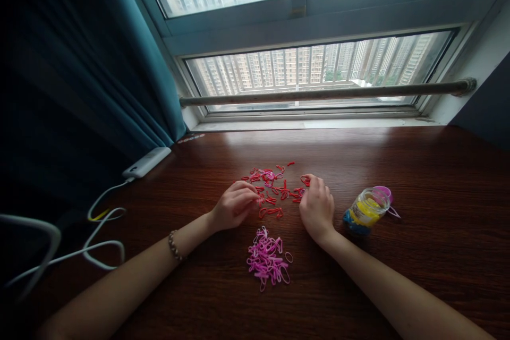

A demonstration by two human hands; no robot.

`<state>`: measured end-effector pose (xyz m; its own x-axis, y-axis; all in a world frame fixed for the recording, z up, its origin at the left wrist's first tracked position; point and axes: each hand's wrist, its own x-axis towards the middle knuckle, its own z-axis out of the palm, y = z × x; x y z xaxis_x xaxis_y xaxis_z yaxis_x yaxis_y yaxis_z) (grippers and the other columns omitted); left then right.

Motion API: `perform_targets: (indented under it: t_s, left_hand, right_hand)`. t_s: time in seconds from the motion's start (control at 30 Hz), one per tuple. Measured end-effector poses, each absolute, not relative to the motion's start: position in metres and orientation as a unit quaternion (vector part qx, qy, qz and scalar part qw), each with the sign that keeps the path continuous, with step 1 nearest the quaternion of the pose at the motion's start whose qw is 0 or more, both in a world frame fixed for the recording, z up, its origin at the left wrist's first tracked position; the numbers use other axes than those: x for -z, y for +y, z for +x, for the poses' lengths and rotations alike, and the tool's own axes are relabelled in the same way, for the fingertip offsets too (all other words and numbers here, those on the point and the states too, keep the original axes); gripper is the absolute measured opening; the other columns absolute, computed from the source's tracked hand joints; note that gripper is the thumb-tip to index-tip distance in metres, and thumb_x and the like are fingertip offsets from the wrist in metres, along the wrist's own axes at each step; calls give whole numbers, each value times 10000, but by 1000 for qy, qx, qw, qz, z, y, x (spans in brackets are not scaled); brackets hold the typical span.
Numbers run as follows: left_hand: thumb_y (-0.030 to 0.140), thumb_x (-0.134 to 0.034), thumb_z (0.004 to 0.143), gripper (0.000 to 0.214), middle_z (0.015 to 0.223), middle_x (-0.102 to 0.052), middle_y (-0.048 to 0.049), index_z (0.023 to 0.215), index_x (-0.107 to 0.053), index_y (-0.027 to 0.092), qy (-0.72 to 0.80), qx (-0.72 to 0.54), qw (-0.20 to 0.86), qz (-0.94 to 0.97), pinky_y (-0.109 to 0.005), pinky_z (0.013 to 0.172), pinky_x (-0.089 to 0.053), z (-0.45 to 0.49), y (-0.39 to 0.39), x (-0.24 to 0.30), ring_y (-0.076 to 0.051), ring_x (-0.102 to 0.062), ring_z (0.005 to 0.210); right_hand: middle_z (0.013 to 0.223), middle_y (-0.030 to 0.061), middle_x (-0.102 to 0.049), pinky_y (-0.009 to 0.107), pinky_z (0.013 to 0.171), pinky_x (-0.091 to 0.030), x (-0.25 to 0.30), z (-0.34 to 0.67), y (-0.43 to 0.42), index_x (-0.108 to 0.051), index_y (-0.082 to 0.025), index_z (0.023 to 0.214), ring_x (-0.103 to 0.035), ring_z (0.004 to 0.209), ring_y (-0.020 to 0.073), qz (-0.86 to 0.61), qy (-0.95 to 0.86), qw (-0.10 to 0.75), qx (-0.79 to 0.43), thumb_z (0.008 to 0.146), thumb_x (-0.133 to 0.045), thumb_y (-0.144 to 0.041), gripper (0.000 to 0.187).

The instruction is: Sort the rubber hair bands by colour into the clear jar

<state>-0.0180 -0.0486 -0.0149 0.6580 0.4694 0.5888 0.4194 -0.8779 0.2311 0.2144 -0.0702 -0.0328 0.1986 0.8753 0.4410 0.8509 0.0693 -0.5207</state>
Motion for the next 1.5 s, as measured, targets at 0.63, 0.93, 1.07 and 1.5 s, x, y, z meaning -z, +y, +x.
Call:
perform_targets:
  t_s: [0.63, 0.93, 1.07, 1.5]
  left_hand:
    - [347, -409, 861, 355, 1292, -456, -53, 1194, -465, 233, 396, -199, 51, 895, -514, 1017, -189, -9, -44, 17, -256, -228, 1284]
    - [347, -386, 872, 335, 1225, -492, -55, 1179, -481, 253, 405, -176, 61, 895, -519, 1023, -135, -9, -46, 17, -235, -285, 1231]
    - [346, -390, 868, 319, 1142, -516, -72, 1135, -521, 233, 403, -183, 63, 894, -492, 1021, -168, -9, -46, 16, -228, -332, 1177]
    - [348, -395, 864, 329, 1221, -483, -48, 1155, -504, 238, 407, -188, 87, 889, -444, 1011, -225, -9, -41, 16, -218, -338, 1170]
  right_hand:
    - [976, 68, -593, 335, 761, -455, 32, 215, -66, -645, -195, 820, -572, 856, 192, -534, -665, 502, -148, 745, -484, -149, 184]
    - [808, 27, -652, 283, 687, -446, 27, 213, -71, -673, -218, 868, -587, 752, 170, -514, -664, 506, -197, 776, -536, -212, 165]
    - [785, 35, -628, 258, 650, -433, 20, 206, -82, -657, -198, 914, -564, 705, 145, -457, -711, 500, -187, 806, -500, -193, 191]
    - [881, 77, -626, 310, 710, -430, 16, 195, -97, -573, -177, 1034, -514, 786, 168, -301, -867, 353, -183, 823, -441, -126, 254]
